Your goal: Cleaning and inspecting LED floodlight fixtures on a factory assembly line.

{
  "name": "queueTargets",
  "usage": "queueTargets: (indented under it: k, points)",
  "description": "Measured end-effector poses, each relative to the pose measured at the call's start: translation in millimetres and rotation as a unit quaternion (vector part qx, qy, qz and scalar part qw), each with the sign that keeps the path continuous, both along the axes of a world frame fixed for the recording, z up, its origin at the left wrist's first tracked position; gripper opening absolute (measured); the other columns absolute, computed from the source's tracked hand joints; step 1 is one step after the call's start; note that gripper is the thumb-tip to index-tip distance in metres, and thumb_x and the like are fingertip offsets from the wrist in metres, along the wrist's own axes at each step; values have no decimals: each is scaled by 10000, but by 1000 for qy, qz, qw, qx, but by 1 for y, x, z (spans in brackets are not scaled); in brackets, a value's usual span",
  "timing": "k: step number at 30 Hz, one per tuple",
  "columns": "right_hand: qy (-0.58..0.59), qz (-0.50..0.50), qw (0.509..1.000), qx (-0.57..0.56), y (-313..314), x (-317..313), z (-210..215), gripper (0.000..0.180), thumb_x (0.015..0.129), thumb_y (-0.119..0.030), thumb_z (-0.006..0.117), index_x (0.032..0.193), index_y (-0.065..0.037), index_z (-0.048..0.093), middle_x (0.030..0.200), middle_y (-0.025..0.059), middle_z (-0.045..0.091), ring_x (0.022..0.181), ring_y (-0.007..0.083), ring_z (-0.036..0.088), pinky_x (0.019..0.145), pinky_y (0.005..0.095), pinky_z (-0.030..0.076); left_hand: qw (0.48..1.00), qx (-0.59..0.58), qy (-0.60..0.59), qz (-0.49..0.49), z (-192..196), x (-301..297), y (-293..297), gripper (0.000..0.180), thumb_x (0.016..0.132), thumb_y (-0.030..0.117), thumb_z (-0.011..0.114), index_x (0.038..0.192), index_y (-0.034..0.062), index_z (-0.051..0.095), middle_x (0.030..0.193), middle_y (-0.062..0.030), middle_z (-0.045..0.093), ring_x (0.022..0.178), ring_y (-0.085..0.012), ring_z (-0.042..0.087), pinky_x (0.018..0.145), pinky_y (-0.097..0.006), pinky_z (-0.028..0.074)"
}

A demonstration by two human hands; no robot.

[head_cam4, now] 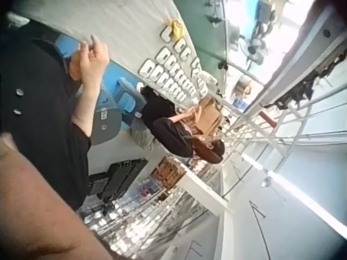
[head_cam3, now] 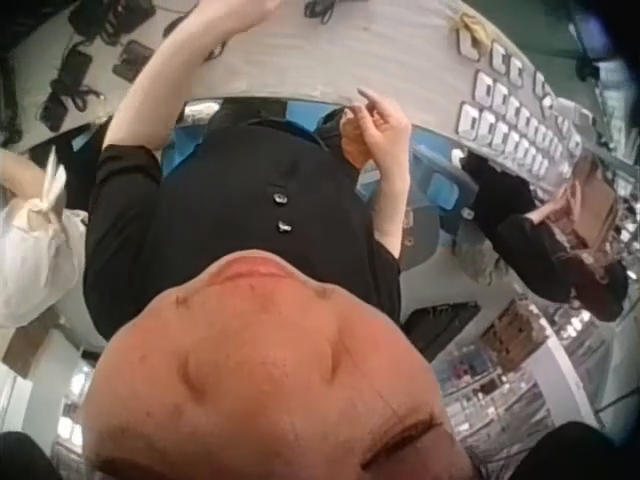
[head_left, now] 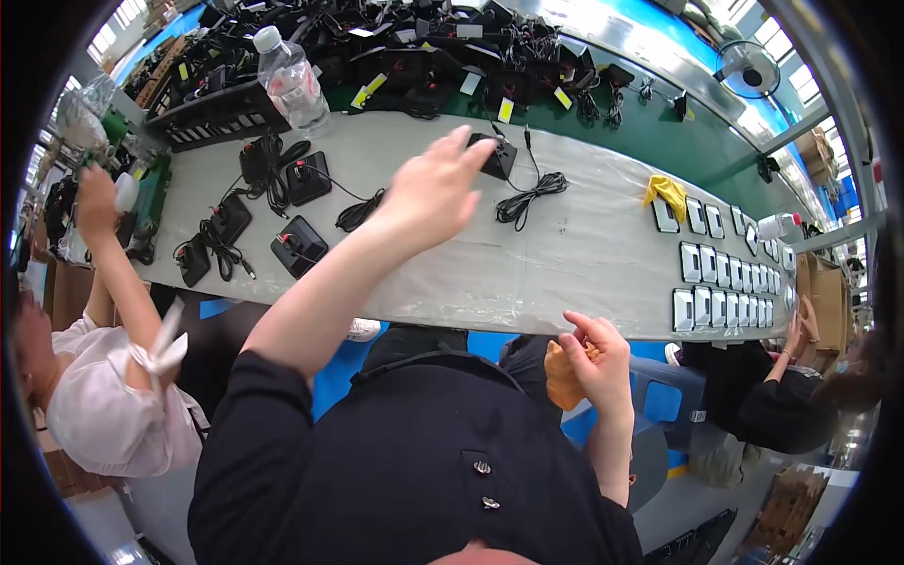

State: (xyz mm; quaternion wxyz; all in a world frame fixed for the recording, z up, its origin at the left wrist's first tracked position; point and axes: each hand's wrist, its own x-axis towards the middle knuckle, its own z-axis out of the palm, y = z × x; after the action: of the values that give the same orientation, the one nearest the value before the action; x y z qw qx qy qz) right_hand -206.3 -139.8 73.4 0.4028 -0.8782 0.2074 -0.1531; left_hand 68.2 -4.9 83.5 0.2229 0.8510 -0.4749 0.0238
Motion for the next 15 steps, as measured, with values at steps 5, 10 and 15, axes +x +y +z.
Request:
queueTargets:
  k: [5,10,15]
  points:
    - [-30,-49,996,70,0,-22,-3,170,876,-89,641,1007,19,643,804,58,591,739,119,547,685,250,452,949,115,239,170,-8,15,-84,728,900,585,453,1461,146,307,1527,-263,156,1335,-422,344,1083,-439,334]
    - [-65,-174,967,177,-25,-90,-39,142,919,-117,599,925,16,650,892,58,640,841,126,583,763,255,474,985,-171,36,14,-116,17,-113,253,740,112,598,971,11,576,1169,-235,544,1164,-374,494,986,-402,424]
    - [-133,-190,922,311,-36,-99,-51,258,960,-265,575,942,-13,626,838,22,605,744,70,550,670,198,442,976,-143,159,-32,-71,10,-78,312,660,-95,488,943,33,512,1068,-159,543,1056,-372,503,920,-417,438]
